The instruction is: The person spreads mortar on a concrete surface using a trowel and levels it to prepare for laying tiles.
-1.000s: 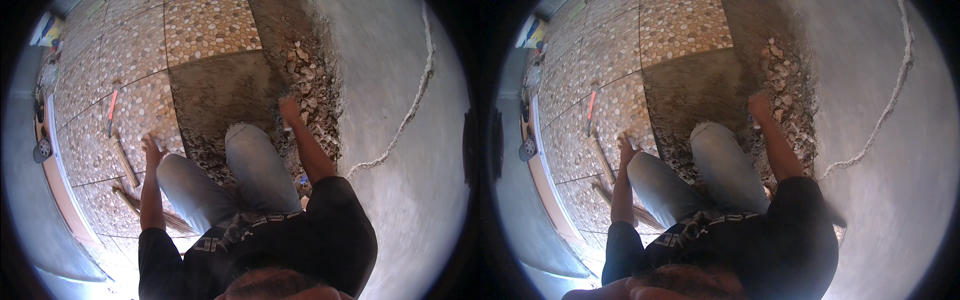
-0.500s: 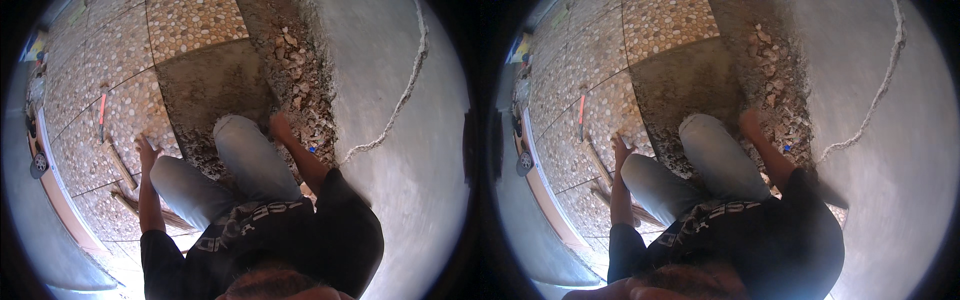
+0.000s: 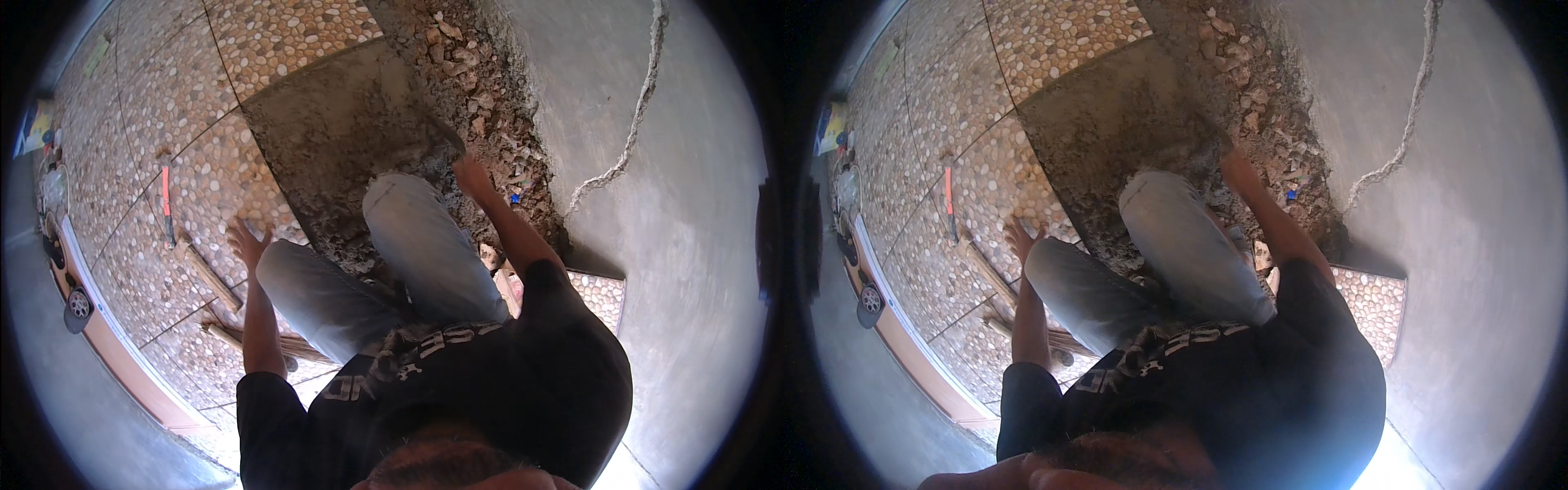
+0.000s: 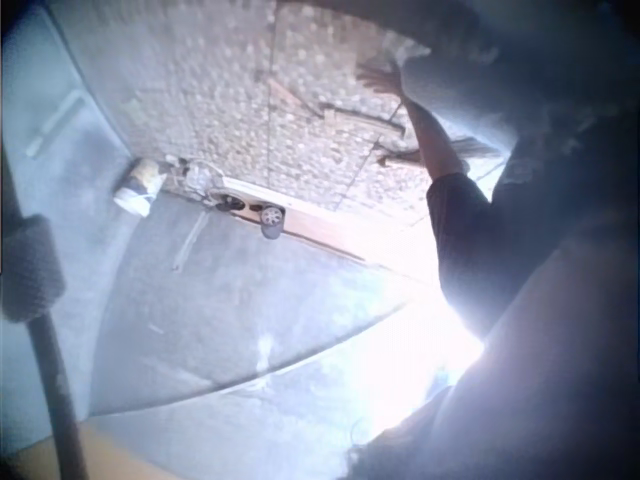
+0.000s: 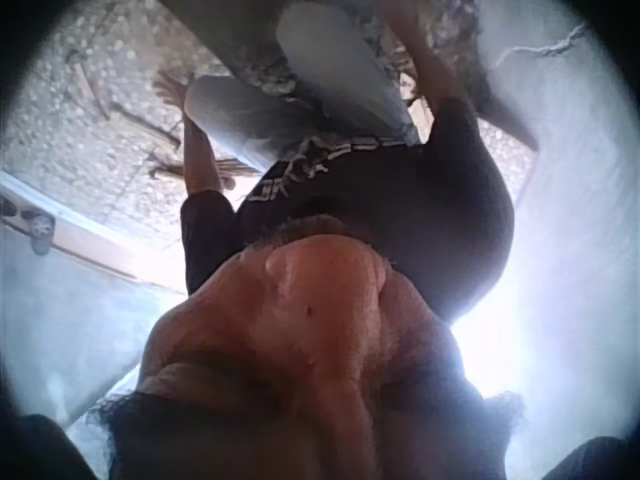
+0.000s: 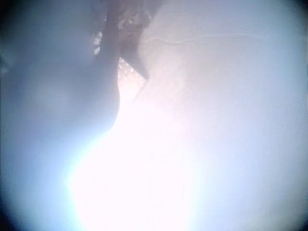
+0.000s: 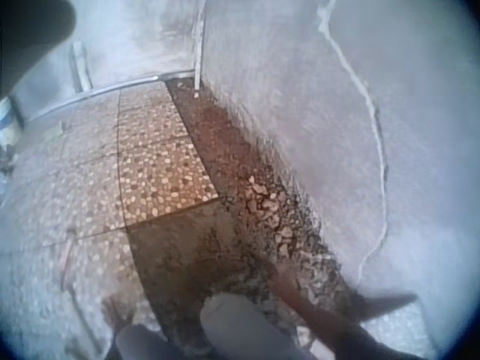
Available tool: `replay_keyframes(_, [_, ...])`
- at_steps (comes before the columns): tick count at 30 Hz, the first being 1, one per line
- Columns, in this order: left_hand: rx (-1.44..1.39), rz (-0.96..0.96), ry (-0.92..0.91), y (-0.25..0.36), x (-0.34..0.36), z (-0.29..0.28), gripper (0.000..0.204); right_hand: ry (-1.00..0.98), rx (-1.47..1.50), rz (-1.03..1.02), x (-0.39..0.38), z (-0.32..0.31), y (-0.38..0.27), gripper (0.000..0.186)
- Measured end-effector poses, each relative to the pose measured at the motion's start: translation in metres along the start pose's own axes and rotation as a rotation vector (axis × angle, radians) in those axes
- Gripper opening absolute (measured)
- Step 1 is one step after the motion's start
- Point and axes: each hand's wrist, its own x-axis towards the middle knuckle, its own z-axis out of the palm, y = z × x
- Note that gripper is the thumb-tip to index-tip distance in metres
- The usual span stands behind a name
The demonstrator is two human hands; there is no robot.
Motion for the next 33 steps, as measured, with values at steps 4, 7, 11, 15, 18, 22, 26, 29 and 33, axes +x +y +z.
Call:
replay_keyframes(4, [-0.042,-0.030,0.274,0.011,-0.004,0.026,0.080,0.386,-0.241,-0.377,-0.011,0.018,0.046,0.037])
replay_keyframes(7, [-0.019,-0.079,0.350,0.021,-0.011,0.021,0.074,0.045,0.277,-0.290,0.027,-0.009,0.023,0.035])
replay_keyframes(11, [0.006,-0.098,0.355,0.019,-0.008,0.026,0.073,-0.397,0.903,0.411,0.042,-0.057,-0.029,0.038])
replay_keyframes(15, [0.052,-0.085,0.360,0.013,-0.007,0.031,0.072,-0.460,0.775,0.521,-0.029,-0.020,0.018,0.038])
replay_keyframes(18, [0.056,-0.056,0.364,0.014,-0.007,0.032,0.070,-0.167,-0.096,0.006,-0.074,-0.029,0.045,0.035])
replay_keyframes(22, [0.100,-0.083,0.365,0.005,-0.005,0.038,0.067,-0.068,-0.389,-0.091,-0.077,-0.109,0.013,0.039])
replay_keyframes(26, [0.070,-0.061,0.348,0.016,-0.007,0.029,0.065,-0.223,-0.498,0.087,-0.049,-0.188,-0.060,0.041])
replay_keyframes(29, [0.073,-0.075,0.345,0.015,-0.009,0.028,0.064,-0.213,-0.518,-0.006,-0.009,-0.182,-0.087,0.044])
replay_keyframes(33, [0.068,-0.076,0.348,0.012,-0.007,0.031,0.065,-0.146,-0.441,-0.027,0.048,-0.087,-0.060,0.051])
